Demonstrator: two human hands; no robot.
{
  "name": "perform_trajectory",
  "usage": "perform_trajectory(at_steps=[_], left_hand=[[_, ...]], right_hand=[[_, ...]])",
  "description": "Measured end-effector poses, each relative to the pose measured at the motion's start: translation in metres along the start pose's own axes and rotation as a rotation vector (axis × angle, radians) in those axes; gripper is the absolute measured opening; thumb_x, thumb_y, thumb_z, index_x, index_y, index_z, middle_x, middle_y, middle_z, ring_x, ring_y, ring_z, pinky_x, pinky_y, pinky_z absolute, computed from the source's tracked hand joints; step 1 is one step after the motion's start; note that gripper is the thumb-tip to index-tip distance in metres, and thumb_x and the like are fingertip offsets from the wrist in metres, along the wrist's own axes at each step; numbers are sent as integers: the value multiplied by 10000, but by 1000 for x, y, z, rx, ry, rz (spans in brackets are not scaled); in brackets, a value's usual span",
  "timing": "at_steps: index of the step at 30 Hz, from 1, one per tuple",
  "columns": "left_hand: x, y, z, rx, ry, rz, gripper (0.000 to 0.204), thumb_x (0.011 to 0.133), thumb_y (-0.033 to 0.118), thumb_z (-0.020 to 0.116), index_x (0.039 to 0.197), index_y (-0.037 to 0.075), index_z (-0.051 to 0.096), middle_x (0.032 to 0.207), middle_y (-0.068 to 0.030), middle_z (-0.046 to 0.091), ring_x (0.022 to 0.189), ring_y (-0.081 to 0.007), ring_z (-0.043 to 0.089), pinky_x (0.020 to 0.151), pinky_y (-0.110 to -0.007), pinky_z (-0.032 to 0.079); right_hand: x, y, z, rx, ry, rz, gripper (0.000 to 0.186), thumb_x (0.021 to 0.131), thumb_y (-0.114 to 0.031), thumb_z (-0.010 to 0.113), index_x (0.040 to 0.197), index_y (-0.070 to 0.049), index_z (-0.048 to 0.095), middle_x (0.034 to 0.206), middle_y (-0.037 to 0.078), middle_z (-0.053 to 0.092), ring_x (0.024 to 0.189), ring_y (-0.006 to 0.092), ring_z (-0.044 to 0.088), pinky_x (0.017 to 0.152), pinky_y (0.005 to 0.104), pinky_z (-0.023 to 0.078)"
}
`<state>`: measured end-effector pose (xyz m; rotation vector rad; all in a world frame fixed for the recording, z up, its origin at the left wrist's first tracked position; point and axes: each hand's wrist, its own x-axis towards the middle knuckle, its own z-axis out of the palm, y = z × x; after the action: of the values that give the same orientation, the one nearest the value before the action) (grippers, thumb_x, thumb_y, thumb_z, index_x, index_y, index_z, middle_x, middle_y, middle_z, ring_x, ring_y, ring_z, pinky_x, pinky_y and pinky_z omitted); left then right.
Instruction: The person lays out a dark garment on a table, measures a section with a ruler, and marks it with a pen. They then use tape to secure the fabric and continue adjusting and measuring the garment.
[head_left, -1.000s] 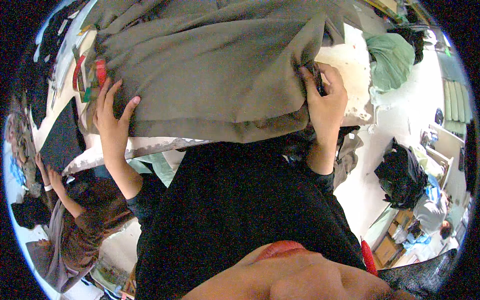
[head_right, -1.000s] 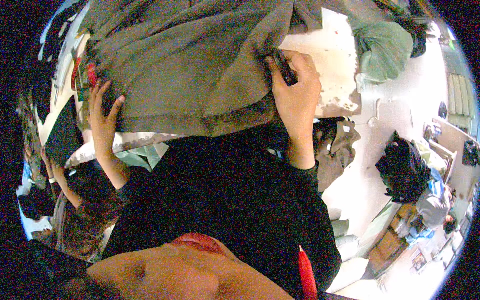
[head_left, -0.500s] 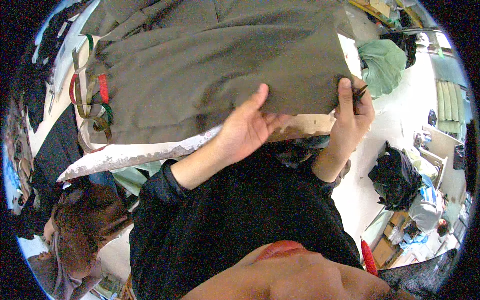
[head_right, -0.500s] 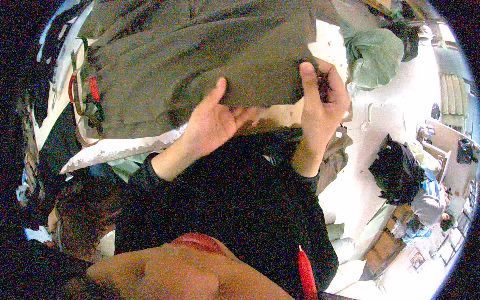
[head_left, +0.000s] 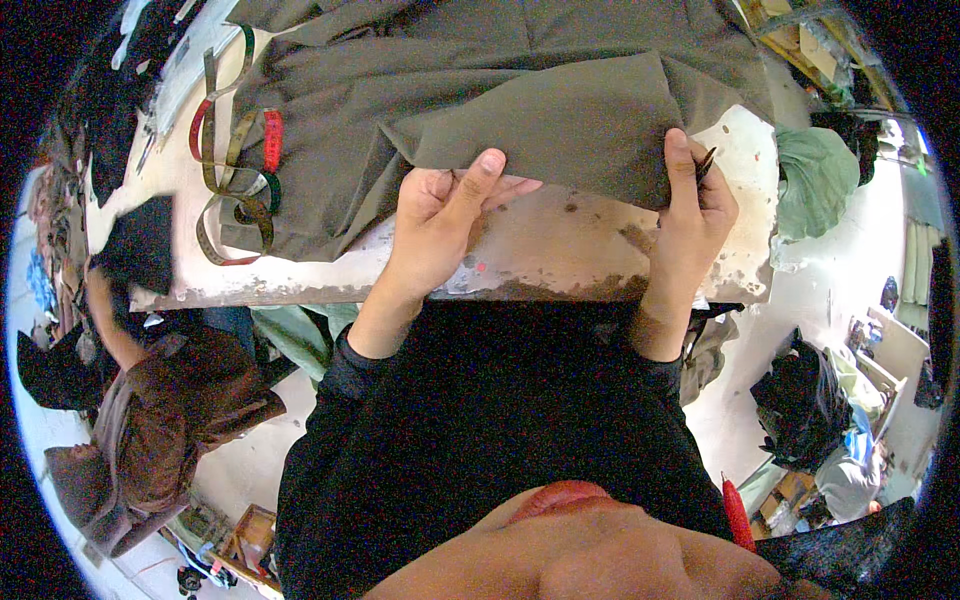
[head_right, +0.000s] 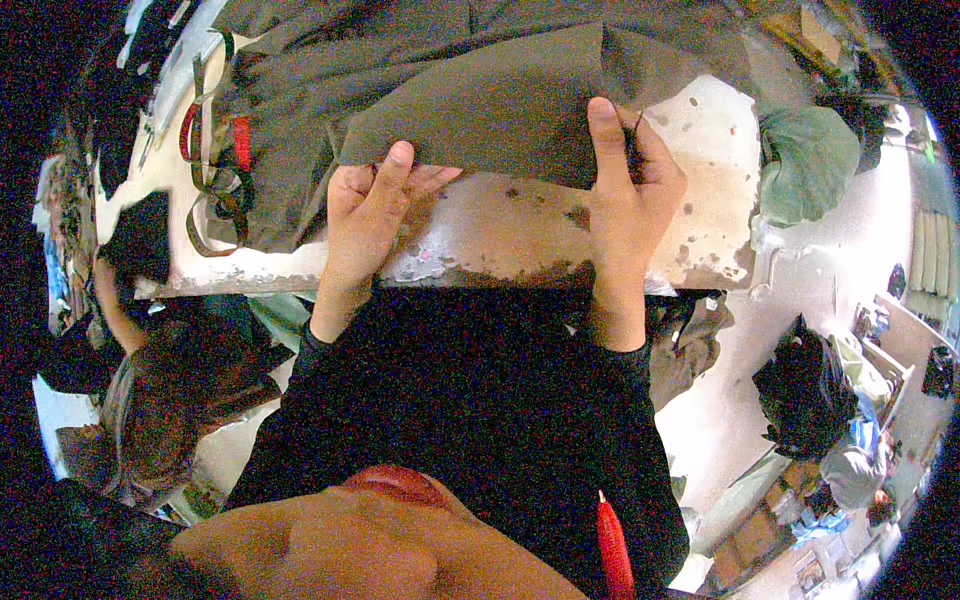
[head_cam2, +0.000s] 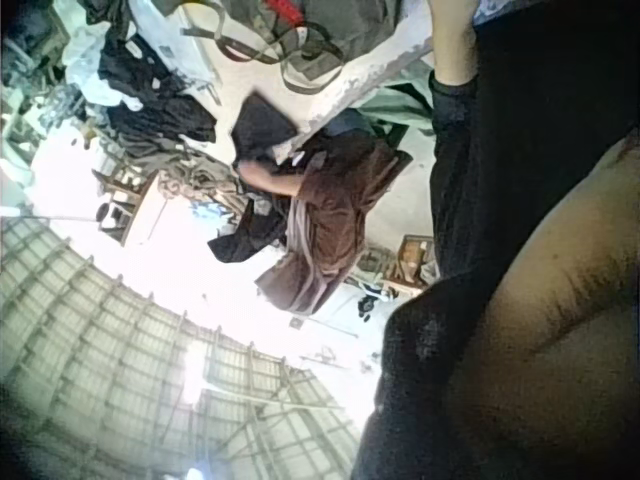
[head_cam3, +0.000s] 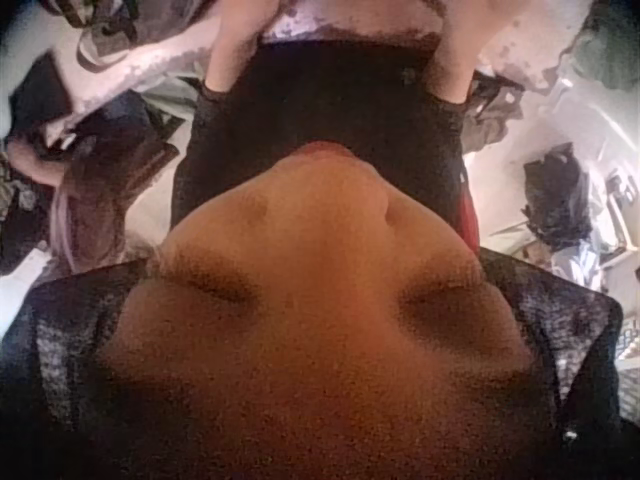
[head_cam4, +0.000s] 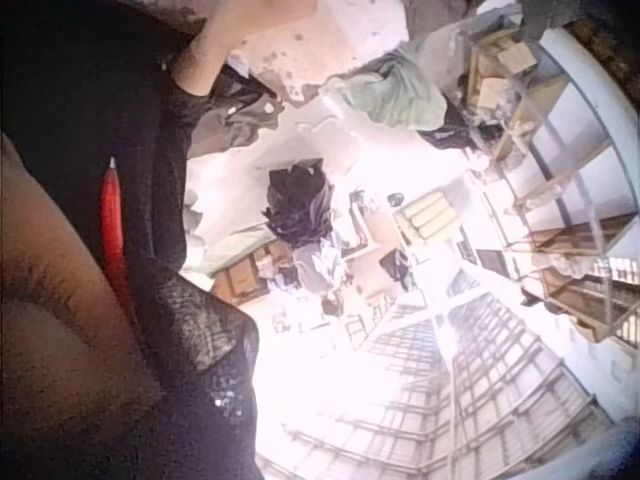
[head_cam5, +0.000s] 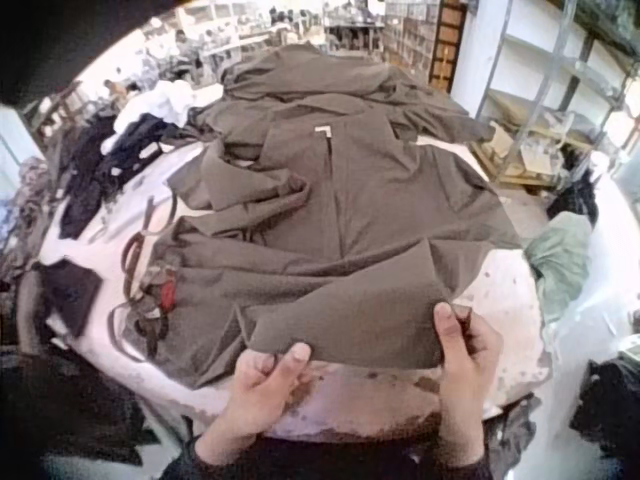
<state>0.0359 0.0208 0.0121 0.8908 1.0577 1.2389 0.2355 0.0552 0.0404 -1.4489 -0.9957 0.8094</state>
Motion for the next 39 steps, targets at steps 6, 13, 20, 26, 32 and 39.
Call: perform_trajectory(at_steps=[6,13,20,26,32,39], left_hand=[[-3,5,10,-187,28,18,462,1015,153,524,563,62,496,705,-119,650,806,-281,712,799,-450,590],[-8,8,20,-157,78,-14,329,1022,158,512,767,-28,605,776,-138,682,829,-306,716,781,-426,592],[-13,3,7,14,-58,-22,322,1028,186,503,876,-63,638,906,-181,716,892,-315,710,775,-393,587],[-10,-9,6,81,-18,47,387,1025,274,523,841,-18,697,765,-86,716,688,-103,663,448,-220,393],[-29,40,14,356,-108,-155,423,1017,310,532,784,6,712,592,-17,629,535,-69,573,437,-239,365],[-11,21,-3,1335,-62,633,327,862,200,641,1187,226,665,1298,-6,561,1112,-301,512,910,-440,404]], right_hand=[[-1,4,-4,245,-34,85,263,929,-282,691,945,-20,711,786,-47,614,717,35,493,633,191,369],[-1,1,-1,320,69,138,238,895,-318,720,906,-80,704,711,-87,581,558,8,440,462,195,253],[-1,1,-5,400,42,205,199,882,-307,732,893,-110,710,705,-84,593,532,3,455,434,197,261],[2,8,-6,402,-13,172,212,900,-268,721,921,-57,723,778,-27,650,644,29,531,541,191,376],[0,9,-17,-86,118,-85,261,902,-221,721,1003,19,717,882,52,707,833,103,604,791,247,475],[-11,12,-31,-696,185,-415,387,828,-163,753,1198,-105,657,1168,88,666,1050,241,615,902,328,483]])
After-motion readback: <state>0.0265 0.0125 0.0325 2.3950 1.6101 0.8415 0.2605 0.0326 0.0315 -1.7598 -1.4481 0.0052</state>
